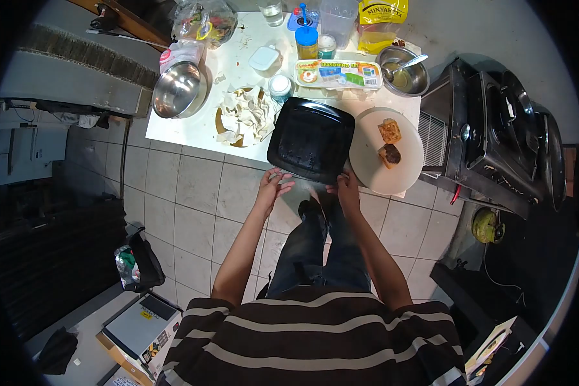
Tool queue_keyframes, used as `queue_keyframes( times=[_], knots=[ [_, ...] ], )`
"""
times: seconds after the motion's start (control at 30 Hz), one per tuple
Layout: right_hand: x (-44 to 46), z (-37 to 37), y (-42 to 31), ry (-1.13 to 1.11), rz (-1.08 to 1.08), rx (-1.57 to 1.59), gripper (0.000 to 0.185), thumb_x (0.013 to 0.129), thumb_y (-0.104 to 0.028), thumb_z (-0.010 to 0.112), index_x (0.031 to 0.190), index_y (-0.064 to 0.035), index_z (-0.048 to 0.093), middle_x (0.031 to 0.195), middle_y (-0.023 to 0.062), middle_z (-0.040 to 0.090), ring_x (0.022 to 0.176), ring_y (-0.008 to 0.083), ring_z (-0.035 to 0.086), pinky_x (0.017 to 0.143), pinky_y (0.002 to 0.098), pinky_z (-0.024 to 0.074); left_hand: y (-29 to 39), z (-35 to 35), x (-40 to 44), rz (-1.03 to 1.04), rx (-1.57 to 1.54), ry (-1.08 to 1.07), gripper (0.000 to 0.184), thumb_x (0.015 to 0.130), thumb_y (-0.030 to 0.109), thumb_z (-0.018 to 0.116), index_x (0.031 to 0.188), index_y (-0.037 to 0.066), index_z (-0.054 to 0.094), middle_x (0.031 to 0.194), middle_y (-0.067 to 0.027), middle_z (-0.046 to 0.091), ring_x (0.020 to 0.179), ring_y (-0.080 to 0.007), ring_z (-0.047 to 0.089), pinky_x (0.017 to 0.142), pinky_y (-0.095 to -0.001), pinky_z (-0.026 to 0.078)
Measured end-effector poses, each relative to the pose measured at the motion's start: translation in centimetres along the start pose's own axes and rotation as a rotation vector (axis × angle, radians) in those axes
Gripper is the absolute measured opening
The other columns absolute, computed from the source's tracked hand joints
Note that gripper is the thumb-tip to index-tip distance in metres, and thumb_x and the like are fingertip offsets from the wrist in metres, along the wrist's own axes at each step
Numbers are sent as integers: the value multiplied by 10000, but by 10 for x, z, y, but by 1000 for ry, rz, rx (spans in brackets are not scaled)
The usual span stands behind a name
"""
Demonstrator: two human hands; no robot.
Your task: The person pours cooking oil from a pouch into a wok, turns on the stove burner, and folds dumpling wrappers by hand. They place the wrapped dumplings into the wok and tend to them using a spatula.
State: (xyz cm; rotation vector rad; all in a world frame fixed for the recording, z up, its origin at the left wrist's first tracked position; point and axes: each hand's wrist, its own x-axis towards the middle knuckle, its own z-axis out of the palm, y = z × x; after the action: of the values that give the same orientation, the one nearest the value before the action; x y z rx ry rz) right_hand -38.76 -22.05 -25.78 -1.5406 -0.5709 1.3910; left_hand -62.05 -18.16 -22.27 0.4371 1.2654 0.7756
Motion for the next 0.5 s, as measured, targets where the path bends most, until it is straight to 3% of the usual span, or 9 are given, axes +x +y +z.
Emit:
queue_keyframes(
  times=[0.17,0.23,0.37,0.47,0.5],
  knots=[
    [-24,-4,2,24,61,-118,225,1003,-173,441,1126,10,488,874,137,613,680,188,648,586,307,558,7,-7,-2,13,49,137,277,985,199,484,1220,61,430,1150,-145,603,980,-265,653,846,-333,538],
    [-40,-9,-4,-83,190,-125,172,991,-176,462,1022,-18,521,865,113,621,661,172,634,562,307,541,9,-20,3,78,12,217,302,980,233,497,1223,59,448,1139,-122,598,961,-245,648,829,-333,522],
    [-53,-9,-10,-165,185,-203,137,981,-168,490,989,-43,544,849,82,623,650,153,620,563,291,521,27,-46,18,146,-93,272,304,974,209,500,1236,62,455,1150,-116,602,1009,-243,628,839,-340,505],
    [-39,6,-36,-266,39,-307,112,959,-134,527,1028,-48,545,840,59,616,687,143,609,617,277,505,46,-56,24,178,-157,255,346,972,165,489,1291,47,425,1210,-127,587,1070,-250,606,896,-333,477],
    [-27,16,-50,-267,-204,-400,128,944,-134,547,1030,-39,549,817,72,616,693,148,607,621,290,489,49,-58,26,201,-184,235,364,971,152,486,1310,42,411,1230,-130,580,1087,-253,601,916,-329,466]
  ],
)
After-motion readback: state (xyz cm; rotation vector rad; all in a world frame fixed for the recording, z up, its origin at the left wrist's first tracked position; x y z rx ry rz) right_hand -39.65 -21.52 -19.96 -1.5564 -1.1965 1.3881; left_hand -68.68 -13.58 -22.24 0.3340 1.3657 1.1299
